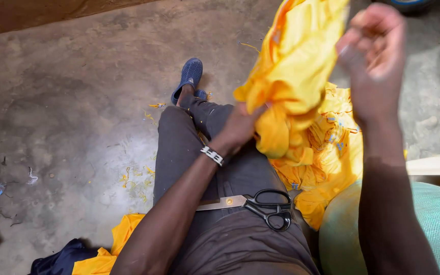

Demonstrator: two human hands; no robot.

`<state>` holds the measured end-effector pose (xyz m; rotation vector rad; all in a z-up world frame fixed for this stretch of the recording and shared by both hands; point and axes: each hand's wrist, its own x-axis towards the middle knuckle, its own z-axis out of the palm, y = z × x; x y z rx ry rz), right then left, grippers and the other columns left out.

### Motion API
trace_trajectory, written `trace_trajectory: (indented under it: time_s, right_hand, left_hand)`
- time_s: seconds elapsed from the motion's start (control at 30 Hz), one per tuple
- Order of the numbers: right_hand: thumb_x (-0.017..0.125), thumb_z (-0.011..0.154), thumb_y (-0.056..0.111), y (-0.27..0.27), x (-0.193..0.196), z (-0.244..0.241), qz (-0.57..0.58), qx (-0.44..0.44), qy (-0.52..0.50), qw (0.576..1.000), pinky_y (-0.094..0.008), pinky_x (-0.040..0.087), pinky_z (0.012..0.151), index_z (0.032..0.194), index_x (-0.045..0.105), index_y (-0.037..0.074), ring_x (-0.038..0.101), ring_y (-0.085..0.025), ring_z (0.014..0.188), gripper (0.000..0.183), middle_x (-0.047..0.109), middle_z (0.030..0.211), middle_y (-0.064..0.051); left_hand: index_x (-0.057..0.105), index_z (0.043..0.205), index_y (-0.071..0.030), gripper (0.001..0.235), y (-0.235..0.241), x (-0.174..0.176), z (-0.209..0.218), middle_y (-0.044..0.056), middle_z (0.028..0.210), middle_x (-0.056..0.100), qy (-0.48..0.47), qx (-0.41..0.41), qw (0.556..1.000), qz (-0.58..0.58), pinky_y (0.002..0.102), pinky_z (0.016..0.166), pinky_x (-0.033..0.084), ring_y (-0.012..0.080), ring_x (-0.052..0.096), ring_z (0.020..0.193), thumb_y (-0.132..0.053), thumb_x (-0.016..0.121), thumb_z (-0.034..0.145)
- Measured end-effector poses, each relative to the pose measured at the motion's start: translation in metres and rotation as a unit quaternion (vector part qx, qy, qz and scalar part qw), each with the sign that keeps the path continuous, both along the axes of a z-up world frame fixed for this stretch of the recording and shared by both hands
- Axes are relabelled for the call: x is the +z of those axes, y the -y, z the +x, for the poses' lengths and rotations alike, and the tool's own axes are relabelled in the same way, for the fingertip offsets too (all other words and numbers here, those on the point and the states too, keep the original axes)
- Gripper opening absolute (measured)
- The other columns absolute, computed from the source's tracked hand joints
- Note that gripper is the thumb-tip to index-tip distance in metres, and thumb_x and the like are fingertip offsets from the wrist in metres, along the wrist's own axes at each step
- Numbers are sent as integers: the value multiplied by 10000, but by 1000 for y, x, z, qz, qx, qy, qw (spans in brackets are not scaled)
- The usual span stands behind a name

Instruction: Trimming excess fabric from yellow garment pieces using tailor scissors

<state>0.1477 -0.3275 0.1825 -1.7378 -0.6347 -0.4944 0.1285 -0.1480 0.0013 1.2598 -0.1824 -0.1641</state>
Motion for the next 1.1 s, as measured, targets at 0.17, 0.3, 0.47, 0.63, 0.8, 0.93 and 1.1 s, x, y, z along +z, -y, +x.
trace_trajectory:
  time_s: [0.17,0.3,0.47,0.63,0.8,0.93,1.1]
  right_hand:
    - [910,710,168,-16,-103,-48,-125,109,-340,926,-362,567,868,1149,700,50,637,-166,939,501,728,1035,-65]
    - [822,864,146,-75,-102,-79,-61,160,-387,906,-381,614,731,1016,758,-9,713,-197,846,226,786,923,-145]
    - [749,951,142,-112,-82,-80,206,100,-432,873,-465,673,713,927,690,-50,777,-278,762,202,748,838,-187]
    - [736,979,266,-114,-104,-61,200,113,-451,863,-442,667,667,883,676,-46,779,-311,708,332,729,789,-214]
    - [883,690,-61,-119,-85,-68,55,202,-421,882,-388,647,720,1108,639,-82,752,-264,896,485,731,956,-140]
    - [769,752,-47,-111,-125,-63,-98,124,-288,944,-339,593,694,1053,693,-49,669,-152,763,310,634,767,-65]
    - [678,735,104,-93,-147,-41,-277,-81,-94,953,-457,543,681,972,741,113,641,-333,674,245,518,598,-93]
  left_hand:
    - [641,996,10,293,-59,95,1,174,950,782,-142,147,923,-326,338,686,640,228,783,807,-233,783,917]
    - [619,1113,33,344,-71,5,25,254,1117,737,-181,142,909,-347,542,828,637,378,764,973,-202,795,934]
    - [558,1368,-38,639,-88,50,-56,160,1184,559,14,290,946,146,350,954,569,250,623,1102,-381,829,903]
    - [636,1100,-80,377,-79,60,-102,115,965,600,208,270,910,237,429,883,532,340,636,974,-193,837,803]
    - [668,878,-77,162,-105,52,-106,36,740,575,155,325,923,138,312,700,543,146,602,794,8,731,756]
    - [609,862,-83,201,-130,62,-119,76,755,541,210,380,886,162,310,659,514,173,568,731,69,681,752]
    - [607,860,-92,244,-164,50,-137,90,696,545,269,420,796,343,350,580,504,316,598,608,107,701,755]
